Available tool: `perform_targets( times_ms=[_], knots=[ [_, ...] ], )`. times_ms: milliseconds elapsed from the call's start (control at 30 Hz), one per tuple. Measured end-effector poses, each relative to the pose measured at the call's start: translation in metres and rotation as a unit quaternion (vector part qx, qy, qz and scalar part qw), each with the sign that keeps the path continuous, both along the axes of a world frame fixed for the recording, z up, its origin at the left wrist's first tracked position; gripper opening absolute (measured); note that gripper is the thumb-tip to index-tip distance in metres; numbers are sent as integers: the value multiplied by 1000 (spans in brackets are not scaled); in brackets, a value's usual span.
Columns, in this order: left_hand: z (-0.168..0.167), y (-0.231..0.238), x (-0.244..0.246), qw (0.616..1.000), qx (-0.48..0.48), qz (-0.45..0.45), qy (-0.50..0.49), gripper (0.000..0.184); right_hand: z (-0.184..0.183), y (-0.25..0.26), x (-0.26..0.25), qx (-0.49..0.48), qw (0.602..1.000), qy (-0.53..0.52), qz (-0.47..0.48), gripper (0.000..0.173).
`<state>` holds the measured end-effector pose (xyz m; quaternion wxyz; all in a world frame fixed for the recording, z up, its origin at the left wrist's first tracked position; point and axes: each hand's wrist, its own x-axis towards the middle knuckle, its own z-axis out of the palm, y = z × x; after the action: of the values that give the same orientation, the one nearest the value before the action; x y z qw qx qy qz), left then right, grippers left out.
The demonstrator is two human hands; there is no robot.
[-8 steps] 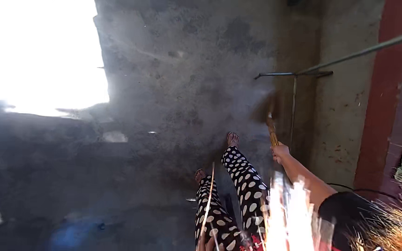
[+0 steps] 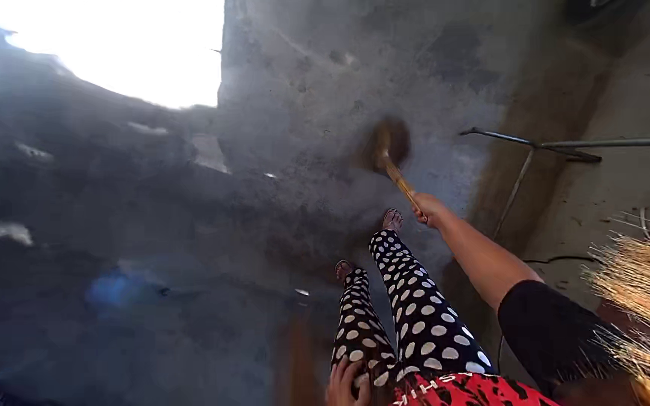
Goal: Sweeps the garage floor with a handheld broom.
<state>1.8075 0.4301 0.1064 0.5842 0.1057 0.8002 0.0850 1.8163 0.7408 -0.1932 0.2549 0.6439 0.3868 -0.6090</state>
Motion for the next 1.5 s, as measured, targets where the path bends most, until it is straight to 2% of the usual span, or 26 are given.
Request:
perform_targets(
  times_ms=[33,67,100,133,200,300,333,400,467,533,600,667,767,833,900,933,1000,1067,1100,1167,1233,1300,1367,1433,1500],
  knots=[
    [-36,-61,44,993,81,54,69,36,-9,0,-16,39,997,16,61,45],
    [-57,-92,66,994,58,72,50,39,-17,-4,-28,69,988,41,130,46],
    [-66,-102,73,997,1,81,3,41,-18,-13,-37,75,975,73,194,48],
    [-72,-105,78,995,-35,91,-18,42,-8,-28,-44,42,966,99,234,51],
    [-80,-114,94,993,-60,103,-15,43,29,-69,-44,-101,955,122,253,52],
    [-77,-107,98,988,-44,151,-1,44,83,-128,-20,-340,914,73,211,45],
    [-77,-107,99,986,-46,161,2,43,89,-146,-9,-392,895,42,211,44],
    [-79,-109,105,983,-49,174,13,43,88,-178,6,-414,884,-26,213,38],
    [-74,-108,102,981,-56,187,-16,43,71,-203,7,-382,889,-52,245,21],
    [-74,-109,102,981,-40,189,3,43,46,-209,-14,-357,873,-42,329,28],
    [-66,-102,91,981,-51,186,-9,42,31,-196,-52,-295,878,-53,374,23],
    [-62,-105,87,982,-57,180,16,40,15,-159,-101,-191,914,-45,354,21],
    [-65,-120,97,972,-19,206,112,35,-27,-87,-166,6,963,-23,268,23],
    [-68,-129,93,963,-6,234,131,34,-23,-71,-207,104,975,5,196,46],
    [-75,-134,70,962,-13,257,87,35,-5,-91,-242,157,976,50,144,70],
    [-79,-135,55,963,-15,262,64,36,7,-108,-251,156,974,75,149,75],
    [-88,-139,16,966,-7,258,31,39,36,-153,-251,92,965,107,221,73],
    [-92,-147,-28,971,4,239,-1,41,63,-210,-245,-54,937,104,329,67],
    [-93,-155,-46,974,12,226,4,41,72,-246,-245,-123,923,89,353,66],
    [-92,-175,-71,971,30,231,47,39,75,-316,-250,-233,904,46,355,59],
    [-83,-194,-93,962,31,270,39,37,66,-367,-264,-290,890,-12,352,48],
    [-80,-210,-123,949,48,307,57,34,54,-386,-311,-256,882,-46,394,28],
    [-81,-224,-143,950,44,308,42,34,40,-363,-368,-175,892,-45,414,23],
    [-88,-236,-146,944,35,328,31,34,4,-310,-413,-77,929,-26,360,26],
    [-91,-243,-149,929,45,365,40,33,-24,-268,-455,69,955,-34,287,24]
  ],
)
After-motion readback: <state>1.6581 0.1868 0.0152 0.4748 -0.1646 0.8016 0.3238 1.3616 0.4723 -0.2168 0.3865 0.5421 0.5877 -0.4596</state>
